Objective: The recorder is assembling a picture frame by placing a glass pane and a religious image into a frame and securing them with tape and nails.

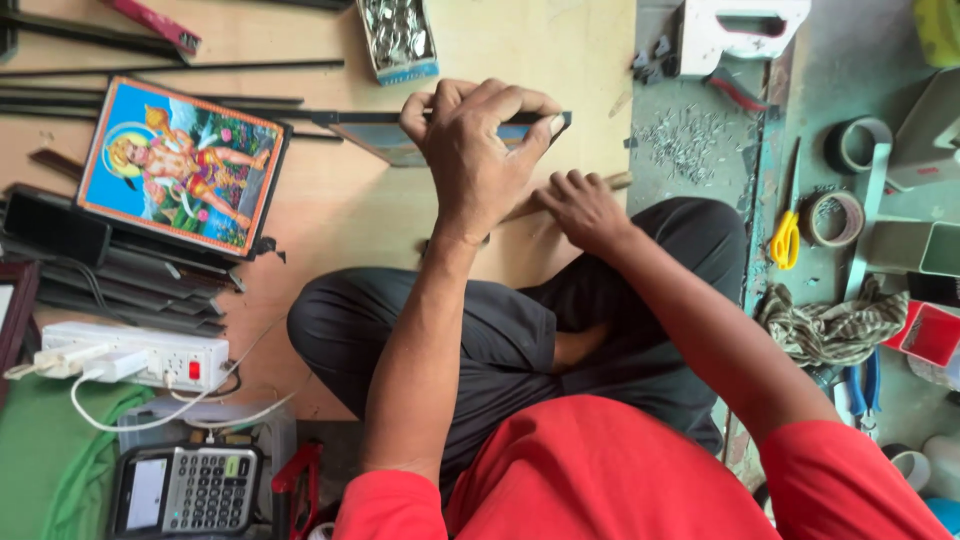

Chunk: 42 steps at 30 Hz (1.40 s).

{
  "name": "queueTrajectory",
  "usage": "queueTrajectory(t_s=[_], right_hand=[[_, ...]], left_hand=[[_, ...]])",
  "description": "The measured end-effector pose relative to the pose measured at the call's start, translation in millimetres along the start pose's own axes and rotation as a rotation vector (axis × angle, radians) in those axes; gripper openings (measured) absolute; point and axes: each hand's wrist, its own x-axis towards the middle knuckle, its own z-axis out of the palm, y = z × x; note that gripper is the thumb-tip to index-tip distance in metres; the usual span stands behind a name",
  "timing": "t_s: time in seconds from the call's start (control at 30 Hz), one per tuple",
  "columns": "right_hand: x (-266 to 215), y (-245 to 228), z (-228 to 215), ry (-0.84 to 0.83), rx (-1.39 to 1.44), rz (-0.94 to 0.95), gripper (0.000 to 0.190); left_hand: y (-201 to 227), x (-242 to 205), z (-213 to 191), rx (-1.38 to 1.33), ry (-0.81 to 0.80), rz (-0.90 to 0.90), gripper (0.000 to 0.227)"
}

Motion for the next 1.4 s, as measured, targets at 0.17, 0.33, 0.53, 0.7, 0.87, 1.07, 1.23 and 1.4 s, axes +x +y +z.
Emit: queueTrajectory(t_s=[0.17, 0.33, 0.53, 0.7, 0.87, 1.07, 1.23, 1.4], right_hand=[[0.0, -0.2, -25.9, -0.108, -0.061, 0.043, 0.038], [-42.1, 21.2, -109.2, -0.268, -0.004, 0.439, 0.035], [-102.1, 6.9, -197.9, 0.524, 0.497, 0.506, 0.035], [-103.1, -1.9, -241.2, 0.396, 0.177, 0.387, 0.045], [-117.3, 2.5, -228.0, 0.705, 0.227, 0.212, 0.038], [-114.7, 11.4, -235.8, 0.553, 0.035, 0.350, 0.041], [-109.5, 3.8, -245.3, 0.766, 0.185, 0.196, 0.043], [-110.3, 2.9, -235.7, 0.770, 0.237, 0.226, 0.042]], left_hand=[[1.7, 1.0, 2.0, -0.024, 0.002, -0.040, 0.012], [-1.2, 2.5, 2.6, -0.029, -0.018, -0.056, 0.011], [0.6, 3.8, 2.5, -0.018, -0.038, -0.065, 0.011], [0.1, 5.0, 2.6, -0.030, -0.059, -0.053, 0.011], [0.4, 4.6, -0.6, -0.022, -0.063, -0.042, 0.010], [-0.5, 10.6, -0.4, -0.010, -0.064, -0.028, 0.010], [0.8, 12.3, -0.4, -0.022, -0.074, -0.040, 0.011], [-1.9, 7.9, 1.2, -0.014, -0.062, -0.036, 0.010]])
